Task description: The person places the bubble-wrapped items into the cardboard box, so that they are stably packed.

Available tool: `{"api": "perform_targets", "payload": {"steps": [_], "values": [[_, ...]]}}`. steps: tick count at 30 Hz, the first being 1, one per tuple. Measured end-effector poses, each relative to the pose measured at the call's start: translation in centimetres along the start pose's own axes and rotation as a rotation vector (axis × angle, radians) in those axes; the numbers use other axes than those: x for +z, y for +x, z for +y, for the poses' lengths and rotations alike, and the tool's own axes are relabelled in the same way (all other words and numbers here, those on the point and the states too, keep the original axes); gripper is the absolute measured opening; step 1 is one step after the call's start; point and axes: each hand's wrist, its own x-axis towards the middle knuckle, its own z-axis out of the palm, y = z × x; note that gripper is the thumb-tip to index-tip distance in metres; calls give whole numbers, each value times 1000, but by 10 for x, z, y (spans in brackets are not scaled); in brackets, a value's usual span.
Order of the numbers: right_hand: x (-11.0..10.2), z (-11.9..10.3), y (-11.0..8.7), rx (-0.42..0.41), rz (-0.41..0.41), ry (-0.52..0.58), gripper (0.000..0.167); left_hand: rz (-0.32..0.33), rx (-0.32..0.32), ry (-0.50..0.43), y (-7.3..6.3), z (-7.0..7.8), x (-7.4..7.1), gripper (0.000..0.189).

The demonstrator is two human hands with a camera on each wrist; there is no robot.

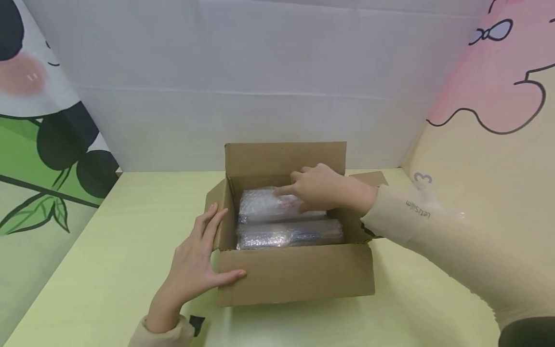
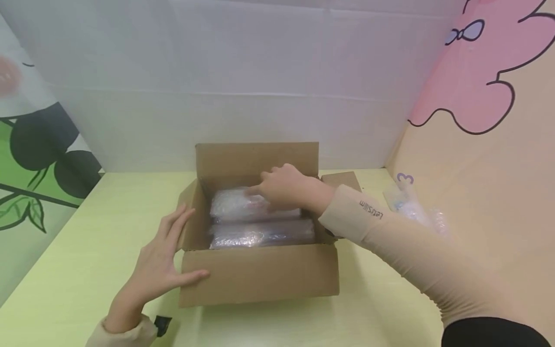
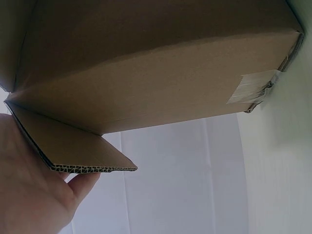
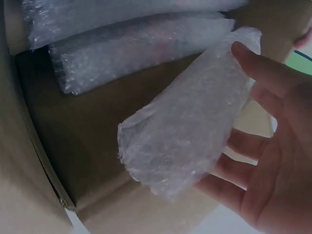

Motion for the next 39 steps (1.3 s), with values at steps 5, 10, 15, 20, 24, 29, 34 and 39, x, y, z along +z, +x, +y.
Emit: {"api": "perform_targets", "payload": {"steps": [5, 10, 15, 20, 24, 29, 34, 39], "values": [[7, -3, 10, -1, -33, -8, 63, 1, 4, -1, 1, 0, 1, 118], [13, -5, 15, -11, -48, -19, 63, -8, -6, -2, 1, 0, 0, 118], [14, -8, 19, -4, -82, -38, 61, -7, -5, -4, 1, 0, 0, 118], [14, -11, 23, 18, -173, -43, 67, -2, 0, -4, 1, 0, 0, 118], [14, -13, 24, 30, -235, -46, 72, -1, 2, -3, 1, 0, 0, 118], [14, -13, 26, 28, -264, -36, 72, -2, -1, -3, 0, -1, 1, 117], [11, -9, 25, 39, -275, 19, 70, -7, -4, 4, 0, -1, 1, 118], [9, -4, 21, 42, -260, 83, 70, -5, -3, 5, 0, -1, 0, 118]]}}
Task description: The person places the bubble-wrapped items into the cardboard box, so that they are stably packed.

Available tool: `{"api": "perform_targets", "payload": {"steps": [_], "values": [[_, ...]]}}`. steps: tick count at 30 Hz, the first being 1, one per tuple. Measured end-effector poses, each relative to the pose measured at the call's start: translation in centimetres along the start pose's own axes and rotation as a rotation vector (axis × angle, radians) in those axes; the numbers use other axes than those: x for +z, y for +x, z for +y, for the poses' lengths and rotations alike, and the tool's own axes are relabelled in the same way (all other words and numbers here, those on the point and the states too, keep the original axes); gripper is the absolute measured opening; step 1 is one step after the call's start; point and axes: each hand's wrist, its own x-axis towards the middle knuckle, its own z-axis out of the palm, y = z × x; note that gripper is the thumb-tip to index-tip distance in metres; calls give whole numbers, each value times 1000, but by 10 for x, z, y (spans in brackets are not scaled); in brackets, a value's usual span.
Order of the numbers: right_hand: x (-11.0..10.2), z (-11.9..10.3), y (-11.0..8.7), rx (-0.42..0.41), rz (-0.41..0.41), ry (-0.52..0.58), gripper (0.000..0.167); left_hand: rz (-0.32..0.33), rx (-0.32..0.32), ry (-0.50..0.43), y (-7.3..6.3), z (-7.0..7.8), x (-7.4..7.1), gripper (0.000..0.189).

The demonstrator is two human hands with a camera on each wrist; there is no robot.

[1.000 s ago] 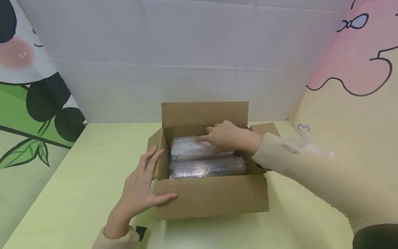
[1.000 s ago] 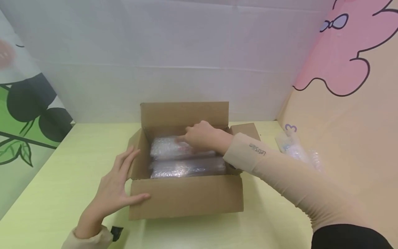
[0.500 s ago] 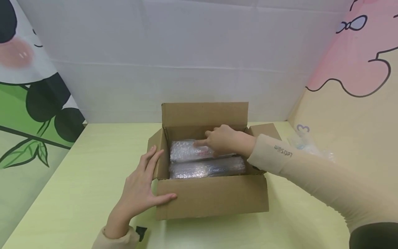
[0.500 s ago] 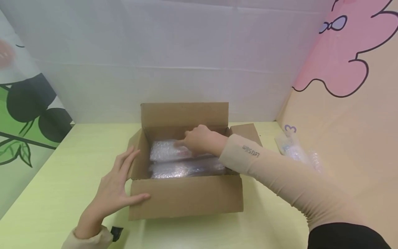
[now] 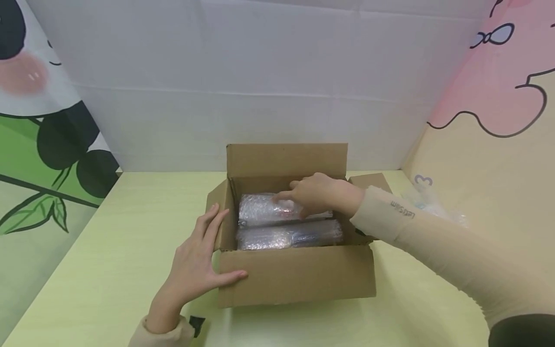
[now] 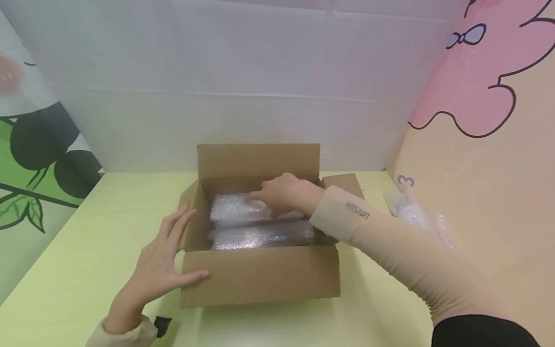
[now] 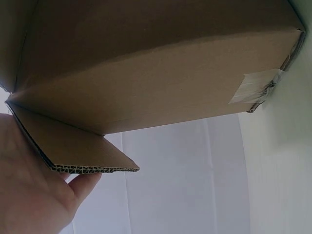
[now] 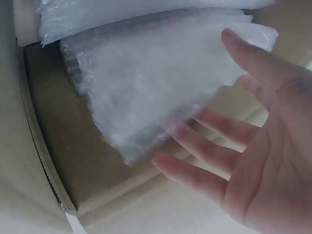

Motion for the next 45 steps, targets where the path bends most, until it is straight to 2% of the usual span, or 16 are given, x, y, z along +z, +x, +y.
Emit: {"api": "perform_targets", "payload": {"steps": [5, 10, 18, 22, 29, 37, 45], "values": [[-5, 6, -11, 17, 49, 27, 74, 5, 8, 1, 1, 1, 0, 118], [-11, 17, -31, 46, 90, 94, 78, 1, 9, 3, 1, 2, 0, 118], [-9, 46, -82, 72, 225, 284, 73, 4, 2, 3, -1, -1, -1, 118], [2, 67, -111, 142, 267, 337, 67, 6, 1, -2, -1, -2, -1, 118], [39, 104, -152, 318, 310, 310, 67, -2, -11, 0, -3, -3, -3, 118], [95, 138, -198, 531, 276, 375, 67, 6, -4, 5, -3, -1, -2, 119], [170, 157, -237, 630, 263, 410, 66, 1, 3, 2, -1, 1, -1, 119]]}}
